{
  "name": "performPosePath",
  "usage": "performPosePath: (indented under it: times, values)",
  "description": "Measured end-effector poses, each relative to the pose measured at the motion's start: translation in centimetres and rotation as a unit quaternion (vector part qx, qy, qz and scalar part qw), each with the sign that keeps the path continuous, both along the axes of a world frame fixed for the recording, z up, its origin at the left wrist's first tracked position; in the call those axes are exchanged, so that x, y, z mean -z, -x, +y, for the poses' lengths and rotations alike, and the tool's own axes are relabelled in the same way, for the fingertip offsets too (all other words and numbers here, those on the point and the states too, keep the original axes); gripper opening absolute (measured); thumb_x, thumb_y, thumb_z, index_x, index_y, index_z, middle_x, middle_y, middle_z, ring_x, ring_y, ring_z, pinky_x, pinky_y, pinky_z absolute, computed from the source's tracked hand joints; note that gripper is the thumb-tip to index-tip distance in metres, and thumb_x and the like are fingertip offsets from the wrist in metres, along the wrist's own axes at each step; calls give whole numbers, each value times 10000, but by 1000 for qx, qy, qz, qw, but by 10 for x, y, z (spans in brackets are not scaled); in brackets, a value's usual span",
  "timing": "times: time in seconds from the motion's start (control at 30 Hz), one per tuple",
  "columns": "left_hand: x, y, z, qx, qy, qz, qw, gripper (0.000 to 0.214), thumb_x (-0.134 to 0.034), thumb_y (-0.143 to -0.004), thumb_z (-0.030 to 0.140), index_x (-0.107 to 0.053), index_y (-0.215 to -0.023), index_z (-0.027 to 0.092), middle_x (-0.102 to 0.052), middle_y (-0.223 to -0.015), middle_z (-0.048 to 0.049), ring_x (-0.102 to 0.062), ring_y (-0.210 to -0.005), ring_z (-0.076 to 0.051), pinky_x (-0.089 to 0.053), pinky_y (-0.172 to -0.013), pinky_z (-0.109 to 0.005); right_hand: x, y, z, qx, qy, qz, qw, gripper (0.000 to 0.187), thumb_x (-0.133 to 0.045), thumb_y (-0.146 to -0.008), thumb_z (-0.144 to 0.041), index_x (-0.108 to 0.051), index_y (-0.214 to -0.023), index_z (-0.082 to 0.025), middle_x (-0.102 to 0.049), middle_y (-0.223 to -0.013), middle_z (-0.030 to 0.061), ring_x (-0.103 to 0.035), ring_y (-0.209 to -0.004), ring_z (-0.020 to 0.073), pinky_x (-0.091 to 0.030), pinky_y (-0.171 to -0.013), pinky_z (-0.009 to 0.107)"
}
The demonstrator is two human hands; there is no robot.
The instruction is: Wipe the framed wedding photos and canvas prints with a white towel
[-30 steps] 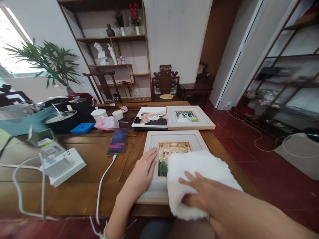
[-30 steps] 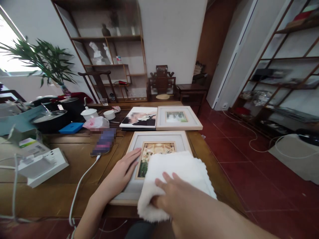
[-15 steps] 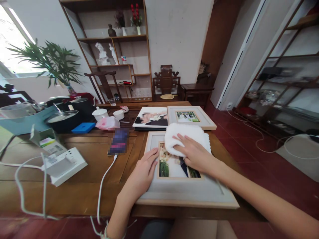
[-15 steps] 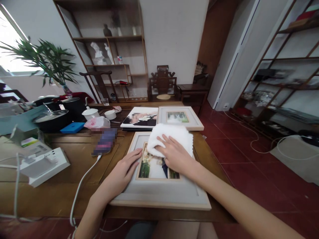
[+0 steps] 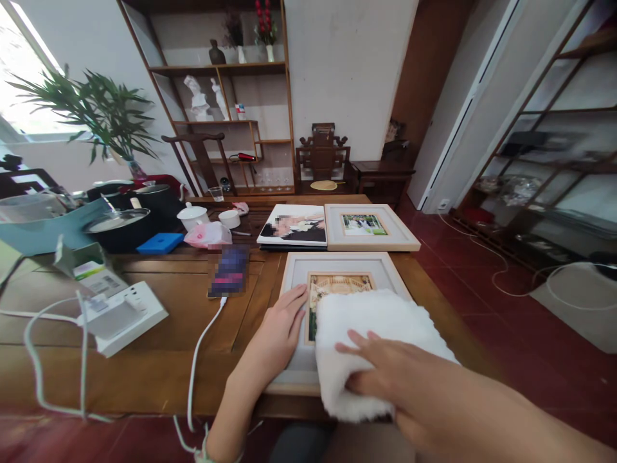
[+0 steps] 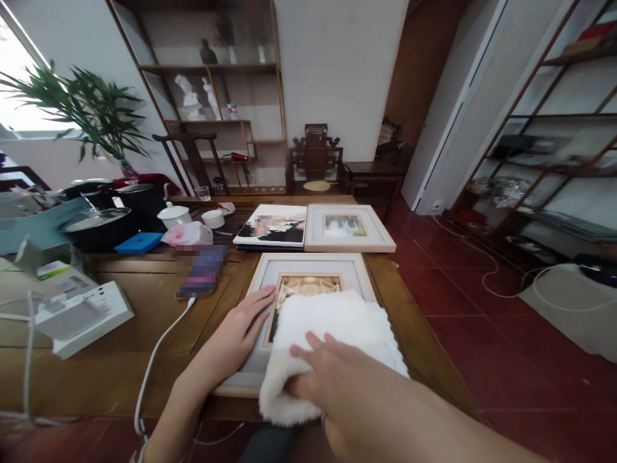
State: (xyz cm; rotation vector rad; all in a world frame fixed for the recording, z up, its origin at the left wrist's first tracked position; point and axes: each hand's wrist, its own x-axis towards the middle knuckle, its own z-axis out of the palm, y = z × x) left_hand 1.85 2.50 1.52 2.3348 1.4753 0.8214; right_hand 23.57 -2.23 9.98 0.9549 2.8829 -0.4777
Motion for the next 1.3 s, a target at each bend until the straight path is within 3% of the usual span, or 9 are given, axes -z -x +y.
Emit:
performPosePath:
  times: [0.1,0.2,0.43,0.6,0.7,0.9,1.1,1.2,1.3]
  values:
    - [0,0,0,-2,-4,-7,1000,367,-391,-889,197,-531,-1228,178,-514,-1327,-91,-449,-1248,-210,-368,-1053,-415,-12,0,-16,8,9,4,1000,565,-449,-627,10,-634,-1058,-305,-479,-1348,-2,-471,-1197,242,-379,-998,359]
    - [1,1,0,-2,1,-9,1000,369,-390,-888,197,-532,-1228,177,-509,-1331,-93,-448,-1250,-214,-370,-1051,-415,-1,0,-11,21,14,28,999,632,-433,-602,17,-601,-1121,-301,-483,-1345,4,-445,-1221,226,-361,-1016,355]
    - [-1,0,0,-4,16,1,1000,383,-361,-895,197,-517,-1239,140,-488,-1347,-110,-423,-1269,-203,-340,-1073,-396,53,-10,54,65,-121,73,988,676,-412,-563,28,-555,-1187,-190,-351,-1434,79,-217,-1340,244,-228,-1083,442]
    - [-3,-1,-1,-4,18,-5,1000,369,-370,-892,196,-535,-1219,150,-496,-1340,-109,-428,-1265,-211,-347,-1065,-417,53,-1,104,85,-193,62,975,637,-421,-589,47,-548,-1183,-143,-388,-1406,125,-220,-1338,263,-247,-1065,455]
    - [-3,-1,-1,-6,15,-11,1000,367,-375,-891,195,-534,-1220,162,-501,-1336,-105,-438,-1258,-210,-355,-1060,-420,52,9,114,78,-197,54,976,601,-428,-597,55,-581,-1147,-131,-381,-1408,138,-185,-1344,298,-223,-1058,499]
    - [-1,0,-1,-6,25,-6,1000,392,-365,-893,187,-503,-1254,123,-483,-1349,-121,-416,-1273,-203,-325,-1081,-405,49,14,65,33,-103,58,992,567,-412,-605,39,-618,-1103,-139,-398,-1398,132,-247,-1320,320,-230,-1053,511]
    - [-1,1,-2,0,25,7,1000,403,-342,-901,191,-490,-1265,105,-466,-1362,-122,-400,-1282,-196,-318,-1087,-388,8,6,-7,2,-3,30,1000,572,-408,-584,41,-643,-1059,-174,-464,-1355,96,-365,-1269,298,-291,-1048,453]
    - [-1,1,-1,3,21,6,1000,403,-346,-901,194,-487,-1270,111,-468,-1362,-116,-400,-1282,-195,-318,-1088,-383,-1,2,-15,16,9,28,999,625,-405,-561,52,-640,-1085,-195,-486,-1337,79,-418,-1236,284,-333,-1029,413]
    - [-1,1,-1,1,23,10,1000,407,-345,-902,194,-480,-1278,114,-466,-1364,-114,-398,-1283,-196,-312,-1089,-384,13,-2,1,49,11,51,997,680,-390,-555,44,-594,-1150,-216,-448,-1371,67,-386,-1261,258,-346,-1023,400]
